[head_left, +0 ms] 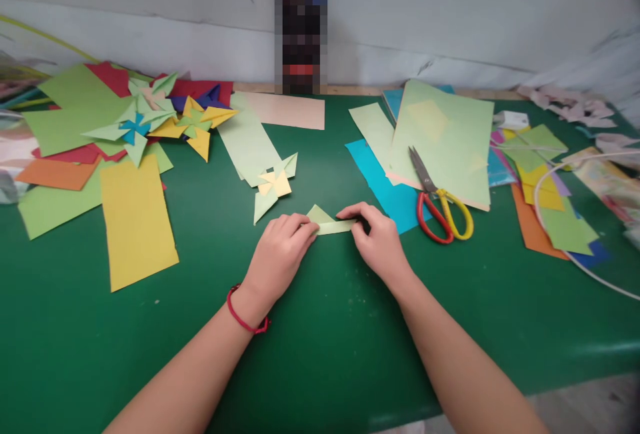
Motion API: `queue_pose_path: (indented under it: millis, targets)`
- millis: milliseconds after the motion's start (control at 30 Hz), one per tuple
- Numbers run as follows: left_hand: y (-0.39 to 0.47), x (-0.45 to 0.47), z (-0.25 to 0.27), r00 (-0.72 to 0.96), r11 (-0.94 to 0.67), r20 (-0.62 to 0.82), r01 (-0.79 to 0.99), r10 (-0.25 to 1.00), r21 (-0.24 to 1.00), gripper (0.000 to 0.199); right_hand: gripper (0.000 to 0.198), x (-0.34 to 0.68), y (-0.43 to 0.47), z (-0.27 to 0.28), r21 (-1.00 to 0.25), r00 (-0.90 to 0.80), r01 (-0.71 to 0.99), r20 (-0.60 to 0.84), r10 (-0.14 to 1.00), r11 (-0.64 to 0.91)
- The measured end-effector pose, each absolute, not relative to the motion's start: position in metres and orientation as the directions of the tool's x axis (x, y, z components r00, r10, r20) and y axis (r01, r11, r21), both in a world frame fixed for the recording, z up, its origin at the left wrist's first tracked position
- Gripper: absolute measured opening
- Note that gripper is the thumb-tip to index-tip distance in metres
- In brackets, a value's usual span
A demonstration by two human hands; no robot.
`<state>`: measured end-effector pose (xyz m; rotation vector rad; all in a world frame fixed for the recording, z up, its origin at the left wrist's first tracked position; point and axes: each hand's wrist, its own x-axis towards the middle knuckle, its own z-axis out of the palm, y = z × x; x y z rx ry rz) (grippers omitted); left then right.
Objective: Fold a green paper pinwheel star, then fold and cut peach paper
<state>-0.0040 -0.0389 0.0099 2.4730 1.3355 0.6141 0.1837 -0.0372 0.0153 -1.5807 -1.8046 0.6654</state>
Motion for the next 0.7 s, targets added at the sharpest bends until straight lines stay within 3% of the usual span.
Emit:
queue_pose_path:
  millis: [367,600,700]
  targets:
    - [-0.038,-0.0049,0.0071,0.414,-0.493,0.268,0.737,0.87,0.462,0.019,0.014,0.1799,-0.0415,0.0194,-0.793,-0.073,0.596,0.098,0.992,0.123]
    - [-0.0389,-0.0055,0.009,0.416,-0.501,0.28,0.742,0.865,0.446,0.018,0.013,0.1783,-0.0428,0.0196,-0.787,-0.086,0.598,0.127,0.988,0.154]
    - [-0.0405,-0.0059,0.0106,0.33,-0.454,0.317,0.726,0.889,0.517,0.019,0.018,0.1762,-0.0426,0.0209,-0.861,-0.048,0.496,0.104,0.993,0.114]
